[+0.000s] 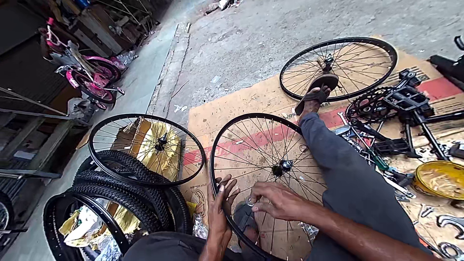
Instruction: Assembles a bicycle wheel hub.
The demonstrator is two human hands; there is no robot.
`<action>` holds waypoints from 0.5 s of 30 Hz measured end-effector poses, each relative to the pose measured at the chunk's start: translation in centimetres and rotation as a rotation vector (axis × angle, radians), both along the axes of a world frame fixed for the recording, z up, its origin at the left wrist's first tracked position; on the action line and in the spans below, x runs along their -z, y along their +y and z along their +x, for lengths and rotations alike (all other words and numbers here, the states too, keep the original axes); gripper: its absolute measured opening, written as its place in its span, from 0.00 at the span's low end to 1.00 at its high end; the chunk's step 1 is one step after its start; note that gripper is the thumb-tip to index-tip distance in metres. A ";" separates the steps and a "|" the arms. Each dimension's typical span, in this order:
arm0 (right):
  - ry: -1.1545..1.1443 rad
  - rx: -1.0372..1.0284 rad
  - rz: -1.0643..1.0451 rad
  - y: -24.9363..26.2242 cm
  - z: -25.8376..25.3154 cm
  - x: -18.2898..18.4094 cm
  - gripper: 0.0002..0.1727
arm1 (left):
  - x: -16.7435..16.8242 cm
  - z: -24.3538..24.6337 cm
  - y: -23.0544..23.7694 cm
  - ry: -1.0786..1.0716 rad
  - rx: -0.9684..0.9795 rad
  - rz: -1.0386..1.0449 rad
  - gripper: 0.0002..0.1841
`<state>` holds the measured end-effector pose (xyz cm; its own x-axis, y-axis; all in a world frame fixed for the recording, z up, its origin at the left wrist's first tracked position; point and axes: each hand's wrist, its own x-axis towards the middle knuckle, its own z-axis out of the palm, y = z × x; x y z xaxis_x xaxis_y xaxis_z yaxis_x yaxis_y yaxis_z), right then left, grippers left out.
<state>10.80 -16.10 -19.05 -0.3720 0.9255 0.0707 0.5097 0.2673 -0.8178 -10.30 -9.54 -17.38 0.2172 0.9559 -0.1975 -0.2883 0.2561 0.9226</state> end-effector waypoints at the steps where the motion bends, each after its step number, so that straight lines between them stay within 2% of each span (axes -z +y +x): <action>1: -0.124 0.028 0.036 -0.2 0.1 0.4 0.16 | 0.3 -0.1 -0.8 0.007 -0.019 -0.009 0.22; 3: -0.219 0.011 0.058 -0.5 -1.2 1.4 0.16 | 1.0 -0.3 -1.6 0.023 -0.058 -0.042 0.21; 4: -0.148 -0.020 0.066 -0.6 -2.3 1.6 0.16 | 1.1 -0.3 -1.7 0.021 -0.067 -0.053 0.16; 5: -0.020 -0.062 0.063 -0.4 -3.3 1.6 0.15 | 1.1 -0.3 -1.6 0.013 -0.072 -0.064 0.19; 7: 0.205 -0.086 -0.010 0.5 -5.0 1.3 0.12 | 0.4 -0.3 -0.7 0.051 -0.030 -0.080 0.37; 9: 0.253 0.013 -0.113 0.8 -5.9 1.2 0.19 | -0.2 -0.5 0.8 0.142 -0.004 -0.115 0.45; 10: 0.185 0.059 -0.111 0.7 -6.4 1.3 0.22 | -0.4 -0.5 1.5 0.178 -0.010 -0.144 0.45; 13: -0.055 0.066 -0.018 0.6 -7.6 1.9 0.11 | -0.6 -0.3 3.1 0.195 -0.061 -0.190 0.39; 15: -0.021 -0.068 -0.157 1.2 -6.5 1.0 0.17 | -0.1 -0.5 3.4 0.172 -0.090 -0.189 0.35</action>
<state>4.26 -14.92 -20.08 -0.4340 0.8972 -0.0813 0.5123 0.1716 -0.8415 -10.77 -6.13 -17.25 0.0804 0.9124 -0.4013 -0.1609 0.4092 0.8981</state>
